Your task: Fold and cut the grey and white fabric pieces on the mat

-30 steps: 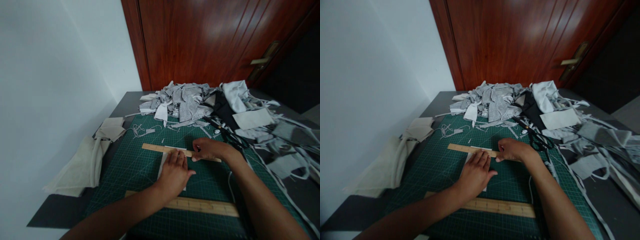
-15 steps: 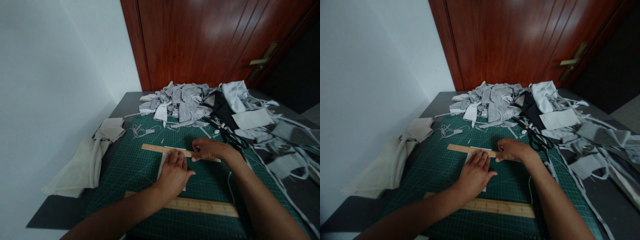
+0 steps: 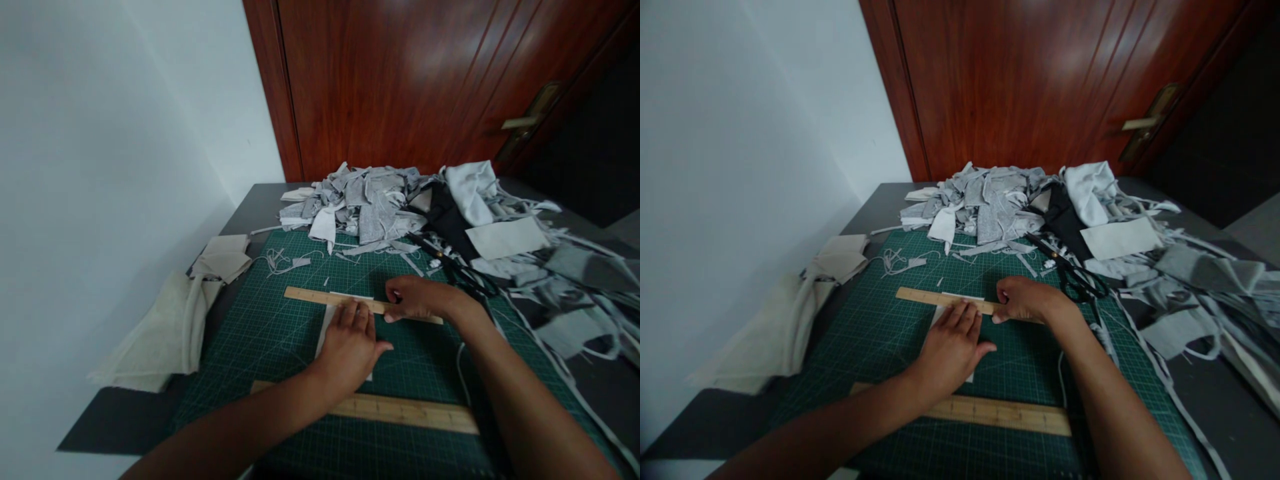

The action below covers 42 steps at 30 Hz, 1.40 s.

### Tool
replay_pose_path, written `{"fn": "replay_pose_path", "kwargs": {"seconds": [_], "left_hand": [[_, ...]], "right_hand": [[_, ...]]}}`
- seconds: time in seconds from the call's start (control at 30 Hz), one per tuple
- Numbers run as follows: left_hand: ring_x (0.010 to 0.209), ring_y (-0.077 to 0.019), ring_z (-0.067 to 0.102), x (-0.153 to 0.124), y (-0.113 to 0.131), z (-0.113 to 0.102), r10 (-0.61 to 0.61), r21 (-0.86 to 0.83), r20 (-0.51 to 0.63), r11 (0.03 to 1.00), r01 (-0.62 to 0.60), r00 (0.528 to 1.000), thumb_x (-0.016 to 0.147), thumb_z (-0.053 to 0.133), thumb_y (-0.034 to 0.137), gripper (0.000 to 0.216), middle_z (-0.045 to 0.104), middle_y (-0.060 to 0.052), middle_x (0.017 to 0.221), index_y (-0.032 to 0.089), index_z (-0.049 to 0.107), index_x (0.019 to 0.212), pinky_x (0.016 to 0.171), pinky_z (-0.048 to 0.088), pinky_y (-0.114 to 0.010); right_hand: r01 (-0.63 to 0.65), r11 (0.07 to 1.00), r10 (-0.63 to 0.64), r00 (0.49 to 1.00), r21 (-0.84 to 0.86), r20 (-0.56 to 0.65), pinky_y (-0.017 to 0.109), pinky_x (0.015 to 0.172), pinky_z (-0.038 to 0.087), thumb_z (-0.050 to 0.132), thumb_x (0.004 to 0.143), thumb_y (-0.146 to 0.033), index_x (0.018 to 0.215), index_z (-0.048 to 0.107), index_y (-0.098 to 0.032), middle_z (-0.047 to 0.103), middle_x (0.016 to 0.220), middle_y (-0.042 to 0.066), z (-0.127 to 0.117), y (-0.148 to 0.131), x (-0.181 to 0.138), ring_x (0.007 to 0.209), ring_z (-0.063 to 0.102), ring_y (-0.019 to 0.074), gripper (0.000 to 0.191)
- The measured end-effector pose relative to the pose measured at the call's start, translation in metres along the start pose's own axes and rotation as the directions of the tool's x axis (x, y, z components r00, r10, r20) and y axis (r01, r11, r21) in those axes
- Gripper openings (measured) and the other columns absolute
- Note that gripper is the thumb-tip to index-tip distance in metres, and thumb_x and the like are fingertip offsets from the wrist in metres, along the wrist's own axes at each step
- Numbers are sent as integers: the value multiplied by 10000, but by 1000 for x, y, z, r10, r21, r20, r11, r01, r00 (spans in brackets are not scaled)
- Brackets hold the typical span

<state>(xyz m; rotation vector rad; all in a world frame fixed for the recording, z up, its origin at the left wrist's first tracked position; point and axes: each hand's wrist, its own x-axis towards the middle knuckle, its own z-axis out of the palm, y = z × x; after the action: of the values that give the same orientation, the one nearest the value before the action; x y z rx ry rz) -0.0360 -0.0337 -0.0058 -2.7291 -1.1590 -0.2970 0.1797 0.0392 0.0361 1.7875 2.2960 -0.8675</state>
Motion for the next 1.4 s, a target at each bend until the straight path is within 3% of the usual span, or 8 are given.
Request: {"fn": "replay_pose_path", "kwargs": {"seconds": [1.03, 1.13, 1.2, 1.27, 1.33, 1.4], "left_hand": [[1337, -373, 537, -2, 2, -2, -7, 10, -25, 1000, 7, 1000, 983, 489, 632, 673, 642, -204, 1381, 56, 657, 1286, 1026, 490, -503], [1299, -344, 558, 3, -7, -13, 9, -113, -32, 994, -12, 999, 991, 458, 647, 661, 632, -183, 1388, 81, 662, 1266, 1022, 491, -485], [1213, -287, 603, 9, -21, -23, 13, -239, -2, 971, -13, 1000, 1016, 493, 560, 494, 665, -132, 1321, 135, 703, 1157, 1015, 490, -437], [1110, -229, 633, 16, -41, -33, 120, -385, 73, 919, -83, 990, 1003, 590, 421, 284, 712, -71, 1165, 177, 717, 1076, 991, 486, -374], [1094, -205, 631, 20, -60, -41, 267, -508, 154, 847, -156, 951, 939, 693, 333, 175, 714, -35, 1098, 206, 724, 1055, 1016, 457, -341], [1141, -203, 616, 21, -74, -45, 351, -568, 233, 806, -166, 907, 863, 776, 298, 272, 687, -21, 1189, 238, 709, 1120, 1101, 386, -359]], "right_hand": [[26, 1000, -26, 1000, -5, 8, 278, 607, 357, 772, 724, -413, 837, 612, -229, 673, 909, 30, -1, -2, -2, 830, 623, 235, 269], [21, 1000, -20, 1000, -19, 19, 276, 599, 356, 790, 712, -426, 845, 612, -231, 679, 911, 29, -2, -1, -1, 819, 622, 230, 296], [25, 999, -24, 1000, -36, 21, 280, 599, 357, 798, 710, -458, 850, 616, -229, 684, 933, 39, -3, 0, -1, 828, 623, 236, 324], [33, 999, -31, 999, -39, 39, 288, 602, 362, 802, 703, -499, 853, 618, -228, 685, 939, 45, -5, -1, -1, 835, 626, 244, 360], [35, 999, -33, 998, -35, 51, 293, 610, 372, 793, 707, -542, 858, 616, -228, 686, 945, 50, -6, -3, -2, 844, 630, 251, 391], [29, 999, -27, 999, -35, 40, 297, 618, 381, 766, 724, -598, 871, 614, -226, 689, 964, 60, -7, -7, -4, 864, 635, 260, 428]]}}
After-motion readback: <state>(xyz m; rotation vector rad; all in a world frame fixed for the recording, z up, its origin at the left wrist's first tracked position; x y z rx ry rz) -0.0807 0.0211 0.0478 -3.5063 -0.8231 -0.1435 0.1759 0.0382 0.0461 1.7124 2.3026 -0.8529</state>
